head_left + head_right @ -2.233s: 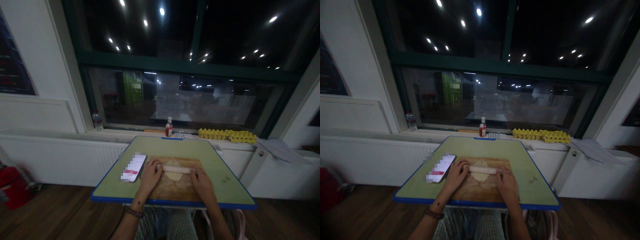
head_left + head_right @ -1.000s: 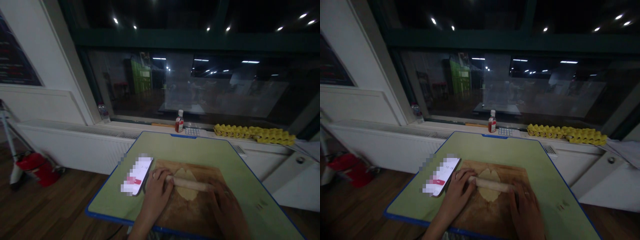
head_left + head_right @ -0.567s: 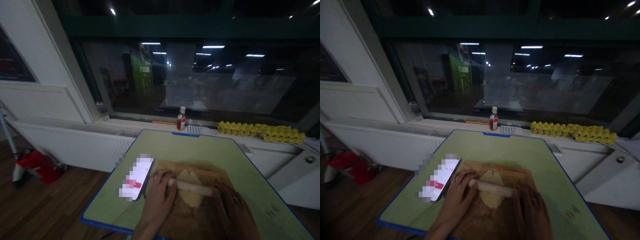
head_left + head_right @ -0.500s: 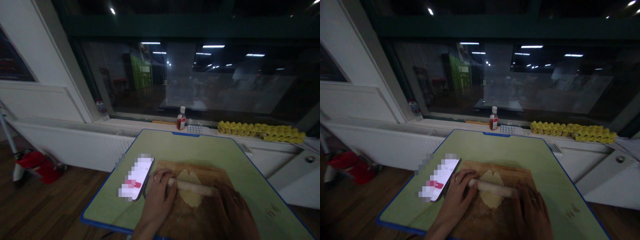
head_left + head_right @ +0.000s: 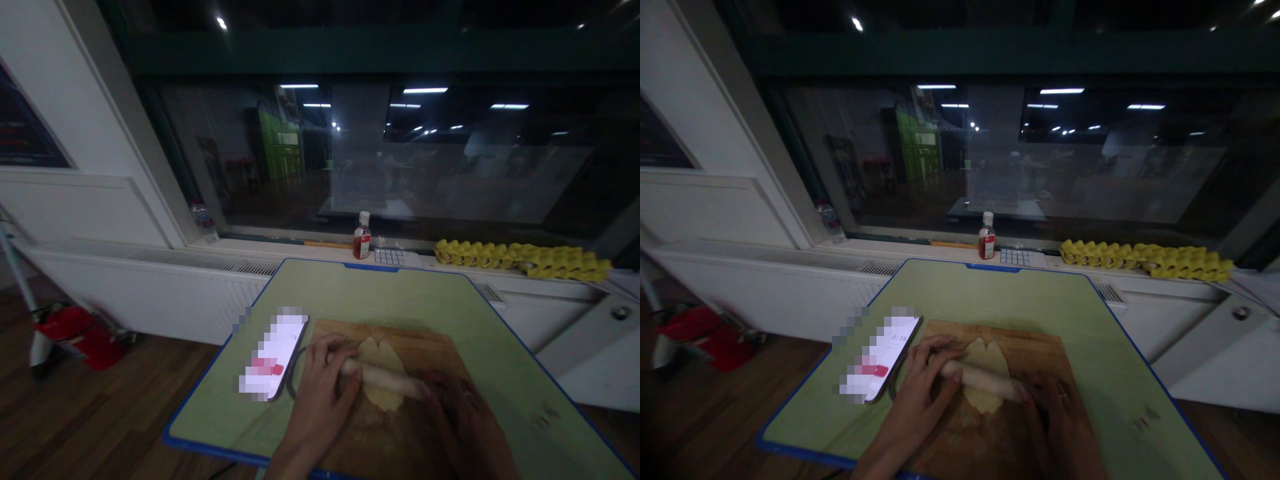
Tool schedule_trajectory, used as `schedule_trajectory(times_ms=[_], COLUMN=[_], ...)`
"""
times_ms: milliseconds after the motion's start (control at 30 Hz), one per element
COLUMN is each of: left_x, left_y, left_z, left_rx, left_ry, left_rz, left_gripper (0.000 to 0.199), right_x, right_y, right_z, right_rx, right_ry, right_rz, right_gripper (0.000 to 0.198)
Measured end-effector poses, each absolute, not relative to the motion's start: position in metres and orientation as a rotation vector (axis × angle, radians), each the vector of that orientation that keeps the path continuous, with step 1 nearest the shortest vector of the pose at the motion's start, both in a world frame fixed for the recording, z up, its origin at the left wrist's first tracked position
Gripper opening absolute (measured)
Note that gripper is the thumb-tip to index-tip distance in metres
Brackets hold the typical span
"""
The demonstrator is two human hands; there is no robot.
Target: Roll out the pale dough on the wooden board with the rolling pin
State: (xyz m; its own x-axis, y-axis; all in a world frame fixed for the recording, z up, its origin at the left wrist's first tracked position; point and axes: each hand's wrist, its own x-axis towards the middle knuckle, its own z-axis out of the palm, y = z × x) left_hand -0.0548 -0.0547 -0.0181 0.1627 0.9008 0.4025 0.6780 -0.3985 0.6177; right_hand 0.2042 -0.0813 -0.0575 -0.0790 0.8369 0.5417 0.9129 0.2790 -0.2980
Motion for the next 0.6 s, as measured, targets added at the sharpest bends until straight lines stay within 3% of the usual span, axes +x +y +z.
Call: schedule_trajectory(times_ms=[333,600], left_x=[-0.0496,-0.0459], left_y=[-0.0562,-0.0610], left_z=[-0.0194,-0.0154], left_rx=[2.307,2.378], left_ry=[1.609,1.659], left_rz=[0.947,0.885], left_gripper=[0.036,0.059], right_x=[0.2006,0.1955], right_y=[-0.0851,-0.0904], right_z=[-0.0537,-0.0462], right_rx=[-1.565,-1.744], right_ry=[-1.980,-1.910], right_rz=[-0.226,-0.208], right_gripper=[0.041,0.046])
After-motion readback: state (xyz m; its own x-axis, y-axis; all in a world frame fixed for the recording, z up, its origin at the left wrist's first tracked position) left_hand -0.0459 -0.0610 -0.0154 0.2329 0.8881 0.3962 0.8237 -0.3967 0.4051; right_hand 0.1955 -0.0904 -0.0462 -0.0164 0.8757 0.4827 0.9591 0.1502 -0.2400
